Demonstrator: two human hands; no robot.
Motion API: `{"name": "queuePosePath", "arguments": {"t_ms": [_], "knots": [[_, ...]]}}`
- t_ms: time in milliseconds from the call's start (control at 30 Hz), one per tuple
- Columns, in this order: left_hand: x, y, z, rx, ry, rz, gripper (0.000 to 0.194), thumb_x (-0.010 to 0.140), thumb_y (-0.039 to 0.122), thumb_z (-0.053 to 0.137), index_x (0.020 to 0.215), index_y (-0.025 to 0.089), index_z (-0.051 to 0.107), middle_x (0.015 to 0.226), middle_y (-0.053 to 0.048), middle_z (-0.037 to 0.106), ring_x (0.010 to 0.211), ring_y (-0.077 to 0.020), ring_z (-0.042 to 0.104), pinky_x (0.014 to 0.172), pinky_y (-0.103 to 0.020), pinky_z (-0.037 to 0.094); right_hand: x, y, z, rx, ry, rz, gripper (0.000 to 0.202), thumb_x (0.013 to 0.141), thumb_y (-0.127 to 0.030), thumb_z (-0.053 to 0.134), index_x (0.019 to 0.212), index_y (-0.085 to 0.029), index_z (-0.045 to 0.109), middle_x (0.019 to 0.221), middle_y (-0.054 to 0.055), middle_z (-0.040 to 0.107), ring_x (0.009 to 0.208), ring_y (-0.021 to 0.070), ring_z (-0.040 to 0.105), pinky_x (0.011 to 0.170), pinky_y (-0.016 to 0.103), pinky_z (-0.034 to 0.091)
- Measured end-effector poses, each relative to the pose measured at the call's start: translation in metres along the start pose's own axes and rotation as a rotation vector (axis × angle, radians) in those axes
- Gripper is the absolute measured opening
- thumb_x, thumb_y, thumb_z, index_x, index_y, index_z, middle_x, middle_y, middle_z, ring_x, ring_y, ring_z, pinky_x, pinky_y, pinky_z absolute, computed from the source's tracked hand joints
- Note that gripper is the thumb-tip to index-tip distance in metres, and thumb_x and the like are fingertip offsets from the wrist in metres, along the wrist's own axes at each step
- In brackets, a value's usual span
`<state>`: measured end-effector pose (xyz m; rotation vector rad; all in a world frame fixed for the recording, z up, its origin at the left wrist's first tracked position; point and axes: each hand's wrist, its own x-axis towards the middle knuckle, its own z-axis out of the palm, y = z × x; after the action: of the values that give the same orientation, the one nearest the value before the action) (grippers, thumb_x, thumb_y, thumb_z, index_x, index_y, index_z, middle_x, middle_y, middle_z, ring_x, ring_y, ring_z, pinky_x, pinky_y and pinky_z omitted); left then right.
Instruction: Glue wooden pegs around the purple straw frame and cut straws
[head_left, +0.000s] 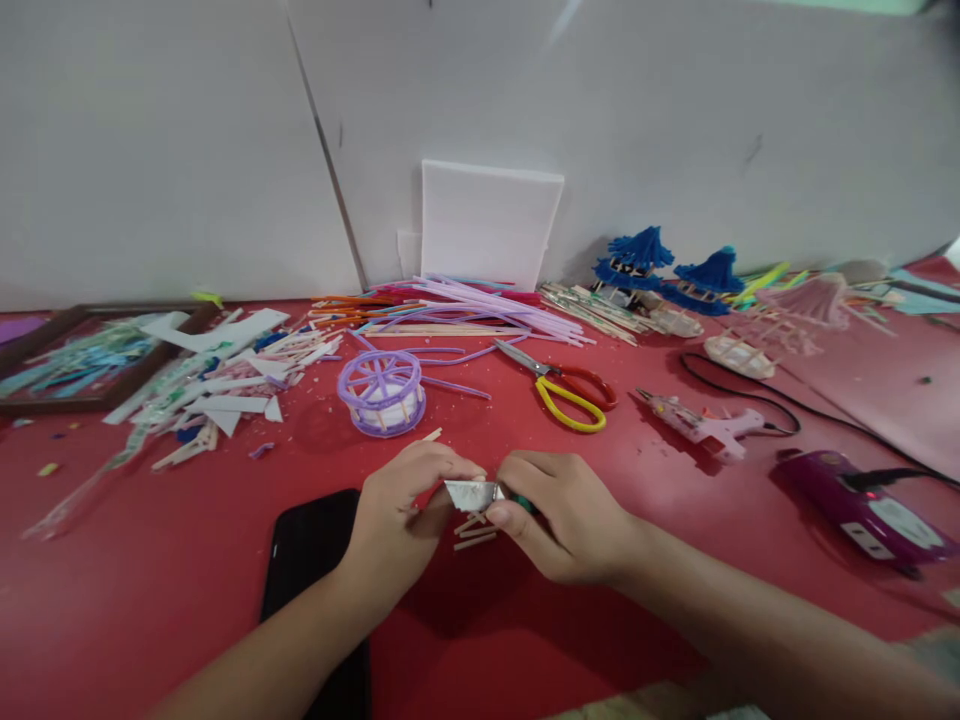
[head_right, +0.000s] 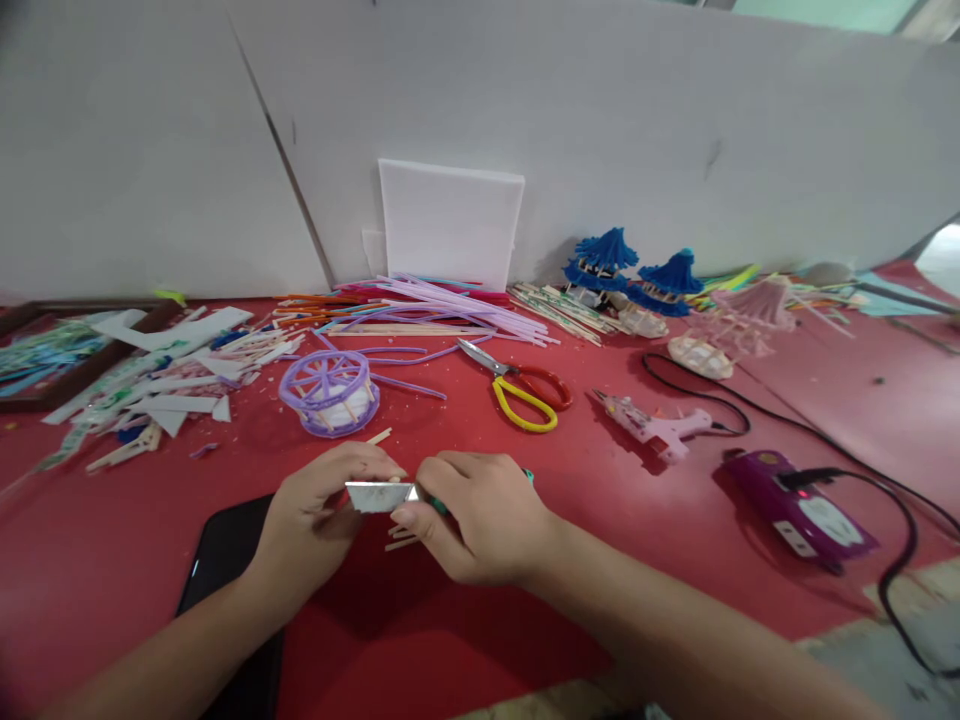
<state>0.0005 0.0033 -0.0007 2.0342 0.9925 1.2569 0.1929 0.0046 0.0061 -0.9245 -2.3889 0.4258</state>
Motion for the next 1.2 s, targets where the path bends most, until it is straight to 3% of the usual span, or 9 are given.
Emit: {"name": "queuePosePath", "arguments": {"t_ms": [267, 400, 500, 900, 967, 1100, 1200], "knots": [[0.0, 0.0, 0.001, 0.003, -0.027, 0.013, 0.018, 0.085, 0.008, 0.054, 0.082, 0.021, 0.067, 0.078, -0.002, 0.07, 0.072, -0.0143, 0.063, 0.07, -0.026, 0.049, -0.002, 0.001, -0.001, -0.004, -0.019, 0.009, 0.03, 0.095, -0.037, 0.033, 0.072, -0.019, 0.042, 0.065, 0.0, 0.049, 0.055, 0.0124, 0.04, 0.052, 0.025, 0.025], [0.001, 0.001, 0.0, 0.002, -0.039, 0.04, 0.015, 0.09, 0.022, 0.054, 0.082, 0.021, 0.066, 0.077, -0.002, 0.07, 0.073, -0.0159, 0.063, 0.072, -0.029, 0.048, -0.002, 0.001, -0.001, 0.011, -0.017, -0.01, 0.032, 0.095, -0.038, 0.032, 0.072, -0.019, 0.042, 0.064, -0.001, 0.047, 0.054, 0.012, 0.039, 0.052, 0.025, 0.025], [0.002, 0.001, -0.001, -0.009, -0.059, 0.069, 0.022, 0.093, 0.033, 0.051, 0.08, 0.021, 0.065, 0.074, -0.002, 0.068, 0.072, -0.0161, 0.061, 0.07, -0.028, 0.046, -0.001, 0.001, -0.001, 0.025, -0.007, -0.027, 0.035, 0.096, -0.04, 0.03, 0.072, -0.019, 0.042, 0.063, -0.001, 0.047, 0.053, 0.0115, 0.038, 0.051, 0.025, 0.024], [0.007, 0.007, -0.003, -0.01, -0.073, 0.059, 0.035, 0.095, 0.039, 0.043, 0.074, 0.019, 0.063, 0.069, -0.003, 0.065, 0.067, -0.0164, 0.058, 0.066, -0.028, 0.045, -0.001, 0.0, -0.008, -0.02, -0.003, -0.034, 0.038, 0.096, -0.043, 0.032, 0.07, -0.019, 0.045, 0.062, -0.001, 0.049, 0.053, 0.0116, 0.041, 0.052, 0.024, 0.025], [0.006, 0.008, -0.002, -0.026, -0.072, 0.048, 0.027, 0.093, 0.03, 0.049, 0.073, 0.019, 0.063, 0.069, -0.002, 0.065, 0.068, -0.0157, 0.059, 0.069, -0.028, 0.045, 0.001, 0.008, -0.012, -0.055, 0.043, 0.056, 0.037, 0.096, -0.042, 0.032, 0.068, -0.02, 0.044, 0.06, -0.001, 0.048, 0.052, 0.0118, 0.042, 0.051, 0.024, 0.025], [0.001, 0.008, 0.0, -0.103, -0.03, -0.022, 0.017, 0.087, 0.015, 0.058, 0.072, 0.021, 0.065, 0.07, 0.001, 0.067, 0.07, -0.0138, 0.06, 0.072, -0.026, 0.046, 0.006, 0.036, -0.022, -0.198, 0.214, 0.435, 0.038, 0.097, -0.04, 0.029, 0.068, -0.021, 0.042, 0.057, -0.001, 0.048, 0.05, 0.0138, 0.043, 0.05, 0.025, 0.025], [0.0, 0.003, 0.003, -0.153, 0.168, -0.2, 0.011, 0.088, 0.02, 0.058, 0.08, 0.023, 0.066, 0.077, 0.001, 0.067, 0.074, -0.0132, 0.061, 0.072, -0.024, 0.047, 0.007, 0.05, -0.019, -0.278, 0.172, 0.533, 0.028, 0.096, -0.039, 0.037, 0.079, -0.02, 0.049, 0.071, 0.004, 0.059, 0.063, 0.0192, 0.056, 0.054, 0.027, 0.034]]}}
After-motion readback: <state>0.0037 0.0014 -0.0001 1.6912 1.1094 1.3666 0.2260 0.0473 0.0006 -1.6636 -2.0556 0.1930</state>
